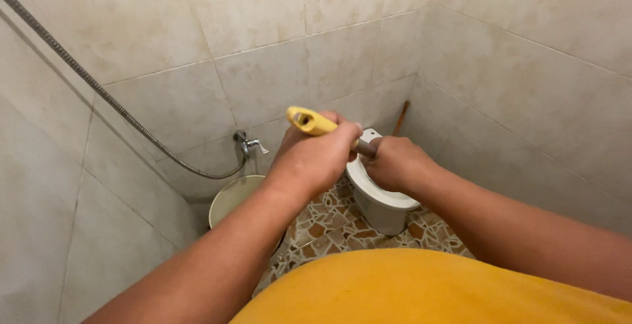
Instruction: Cleaning the inside of a toilet bowl using a long-handled brush and rinsing it with water.
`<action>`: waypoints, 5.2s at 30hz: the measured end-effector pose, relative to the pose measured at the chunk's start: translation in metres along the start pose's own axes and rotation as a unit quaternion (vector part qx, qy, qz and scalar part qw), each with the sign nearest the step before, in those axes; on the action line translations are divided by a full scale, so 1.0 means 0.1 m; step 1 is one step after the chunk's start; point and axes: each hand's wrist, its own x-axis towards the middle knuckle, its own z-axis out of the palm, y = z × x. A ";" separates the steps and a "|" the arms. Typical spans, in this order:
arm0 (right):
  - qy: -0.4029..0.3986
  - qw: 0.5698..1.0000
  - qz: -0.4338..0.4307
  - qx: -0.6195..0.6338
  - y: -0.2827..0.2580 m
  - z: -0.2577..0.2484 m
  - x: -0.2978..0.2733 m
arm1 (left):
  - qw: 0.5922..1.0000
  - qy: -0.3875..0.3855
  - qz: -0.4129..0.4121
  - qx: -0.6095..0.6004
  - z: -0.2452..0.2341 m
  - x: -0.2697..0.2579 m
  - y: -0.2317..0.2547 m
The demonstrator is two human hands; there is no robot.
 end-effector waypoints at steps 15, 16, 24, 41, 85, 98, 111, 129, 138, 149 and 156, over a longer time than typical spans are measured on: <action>0.014 0.999 -0.036 -0.019 -0.18 -0.11 -0.14 | 0.998 0.042 0.033 0.025 -0.11 -0.05 0.05; 0.013 0.999 -0.037 -0.017 -0.18 -0.10 -0.13 | 0.998 0.043 0.032 0.027 -0.12 -0.06 0.04; 0.007 0.999 -0.042 -0.012 -0.17 -0.04 -0.11 | 1.000 0.023 0.000 -0.020 -0.11 -0.10 -0.03; 0.014 0.991 -0.131 0.013 -0.26 -0.21 -0.33 | 0.996 0.014 0.073 0.048 -0.22 -0.33 0.36; -0.206 0.974 -0.091 -0.030 0.51 0.79 0.58 | 0.984 -0.091 0.083 0.128 0.65 0.07 -0.67; -0.220 0.948 -0.219 -0.067 0.54 0.88 1.15 | 0.995 -0.044 0.016 0.087 0.78 0.48 -0.74; -0.228 0.921 -0.272 -0.161 0.70 0.82 1.41 | 0.990 -0.062 0.018 0.129 0.72 0.65 -0.42; -0.323 0.875 -0.304 0.193 1.42 1.00 1.74 | 0.971 -0.166 0.122 0.118 0.88 0.58 -0.19; -0.146 0.944 -0.189 0.226 0.94 0.48 0.73 | 0.979 -0.132 0.083 0.134 1.08 0.64 -0.43; -0.127 0.914 -0.295 0.248 1.06 0.59 0.88 | 0.960 -0.136 0.093 0.227 1.04 0.56 -0.02; -0.112 0.929 -0.299 0.186 1.06 0.52 0.83 | 0.951 -0.166 0.105 0.240 1.20 0.75 -0.41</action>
